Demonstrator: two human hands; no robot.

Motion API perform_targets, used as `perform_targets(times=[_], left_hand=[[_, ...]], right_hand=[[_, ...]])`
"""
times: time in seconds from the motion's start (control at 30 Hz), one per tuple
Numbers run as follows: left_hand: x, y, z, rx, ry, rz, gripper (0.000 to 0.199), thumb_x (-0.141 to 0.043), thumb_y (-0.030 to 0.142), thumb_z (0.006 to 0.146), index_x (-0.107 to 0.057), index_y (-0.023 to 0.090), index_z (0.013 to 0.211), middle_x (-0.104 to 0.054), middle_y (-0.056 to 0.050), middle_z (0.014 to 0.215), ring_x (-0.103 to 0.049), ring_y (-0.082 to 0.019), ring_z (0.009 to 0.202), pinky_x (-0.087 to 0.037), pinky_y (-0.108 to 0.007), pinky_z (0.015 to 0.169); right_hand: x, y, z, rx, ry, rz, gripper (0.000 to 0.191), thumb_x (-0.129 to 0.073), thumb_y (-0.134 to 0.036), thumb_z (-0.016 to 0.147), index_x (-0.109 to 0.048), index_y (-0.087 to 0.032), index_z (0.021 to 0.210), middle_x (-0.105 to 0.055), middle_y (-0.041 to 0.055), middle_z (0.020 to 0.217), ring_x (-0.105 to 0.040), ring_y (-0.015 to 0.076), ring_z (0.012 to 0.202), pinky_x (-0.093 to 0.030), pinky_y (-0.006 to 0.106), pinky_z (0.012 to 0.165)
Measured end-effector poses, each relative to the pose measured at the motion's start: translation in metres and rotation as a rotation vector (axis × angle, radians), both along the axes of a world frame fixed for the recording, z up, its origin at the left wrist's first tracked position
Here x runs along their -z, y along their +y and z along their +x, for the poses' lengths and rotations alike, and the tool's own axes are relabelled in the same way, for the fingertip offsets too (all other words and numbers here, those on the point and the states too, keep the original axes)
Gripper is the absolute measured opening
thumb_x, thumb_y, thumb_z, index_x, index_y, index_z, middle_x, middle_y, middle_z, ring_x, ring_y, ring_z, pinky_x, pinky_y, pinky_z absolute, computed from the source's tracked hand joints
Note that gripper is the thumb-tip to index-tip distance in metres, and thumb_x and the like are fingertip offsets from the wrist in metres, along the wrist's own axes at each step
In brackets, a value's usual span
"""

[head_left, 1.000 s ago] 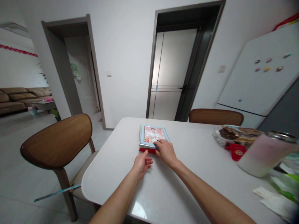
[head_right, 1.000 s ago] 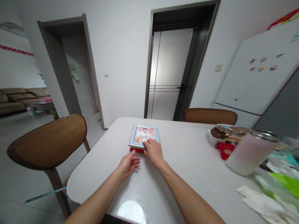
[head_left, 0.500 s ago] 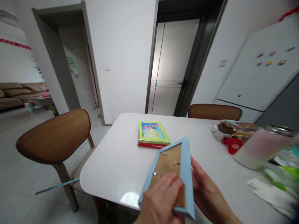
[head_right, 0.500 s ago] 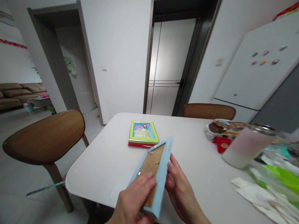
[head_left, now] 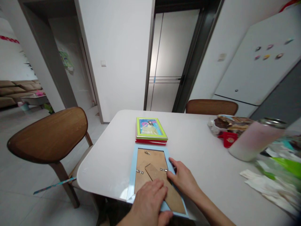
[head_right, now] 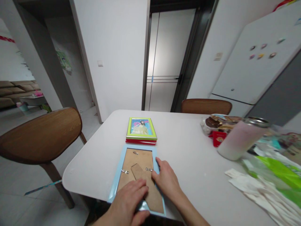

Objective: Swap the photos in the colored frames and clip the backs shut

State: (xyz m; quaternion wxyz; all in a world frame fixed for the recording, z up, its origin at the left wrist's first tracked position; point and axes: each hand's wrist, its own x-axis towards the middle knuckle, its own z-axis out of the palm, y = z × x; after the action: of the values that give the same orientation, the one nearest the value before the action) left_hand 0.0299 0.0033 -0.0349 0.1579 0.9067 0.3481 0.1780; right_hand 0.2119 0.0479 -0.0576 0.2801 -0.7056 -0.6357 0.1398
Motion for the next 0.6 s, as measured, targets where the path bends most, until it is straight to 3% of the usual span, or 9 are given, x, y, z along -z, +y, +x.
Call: perform_targets(times=[0.13, 0.2, 0.37, 0.53, 0.6], left_hand=[[0.007, 0.024, -0.03, -0.347, -0.08, -0.048, 0.054, -0.05, 0.024, 0.07, -0.04, 0.006, 0.119, -0.037, -0.017, 0.128, -0.033, -0.026, 0.118, -0.026, -0.044, 0.098], [0.016, 0.035, -0.039, -0.429, -0.134, -0.09, 0.054, -0.049, 0.021, 0.069, -0.039, 0.005, 0.12, -0.035, -0.018, 0.129, -0.032, -0.024, 0.119, -0.028, -0.04, 0.099], [0.032, 0.043, -0.042, -0.438, -0.247, -0.126, 0.051, -0.047, 0.017, 0.068, -0.041, 0.008, 0.119, -0.034, -0.014, 0.131, -0.033, -0.021, 0.119, -0.028, -0.035, 0.099], [0.034, 0.042, -0.038, -0.462, -0.315, -0.115, 0.051, -0.046, 0.014, 0.067, -0.042, 0.009, 0.118, -0.037, -0.012, 0.129, -0.036, -0.02, 0.117, -0.029, -0.036, 0.099], [0.034, 0.042, -0.038, -0.466, -0.288, -0.104, 0.051, -0.044, 0.012, 0.067, -0.041, 0.008, 0.118, -0.037, -0.013, 0.129, -0.036, -0.019, 0.117, -0.029, -0.035, 0.099]], right_hand=[[0.0, -0.001, -0.001, -0.092, -0.146, 0.066, 0.04, -0.045, -0.021, 0.067, -0.055, -0.013, 0.105, -0.05, 0.012, 0.109, -0.047, 0.0206, 0.1, -0.035, 0.032, 0.088], [-0.001, 0.001, -0.002, -0.127, -0.192, 0.065, 0.034, -0.045, -0.019, 0.067, -0.061, -0.013, 0.096, -0.047, 0.0127, 0.114, -0.044, 0.0214, 0.104, -0.033, 0.032, 0.091], [-0.001, 0.008, -0.005, -0.13, -0.277, 0.073, 0.028, -0.043, -0.018, 0.071, -0.065, -0.014, 0.087, -0.054, 0.0119, 0.103, -0.049, 0.0212, 0.095, -0.037, 0.032, 0.086], [-0.01, 0.005, -0.015, -0.149, -0.309, 0.158, 0.026, -0.046, -0.017, 0.071, -0.064, -0.015, 0.089, -0.054, 0.0121, 0.102, -0.047, 0.0228, 0.093, -0.038, 0.036, 0.082], [-0.015, 0.001, -0.03, -0.22, -0.272, 0.205, 0.024, -0.047, -0.019, 0.072, -0.063, -0.017, 0.09, -0.054, 0.0107, 0.103, -0.046, 0.0223, 0.095, -0.037, 0.036, 0.082]])
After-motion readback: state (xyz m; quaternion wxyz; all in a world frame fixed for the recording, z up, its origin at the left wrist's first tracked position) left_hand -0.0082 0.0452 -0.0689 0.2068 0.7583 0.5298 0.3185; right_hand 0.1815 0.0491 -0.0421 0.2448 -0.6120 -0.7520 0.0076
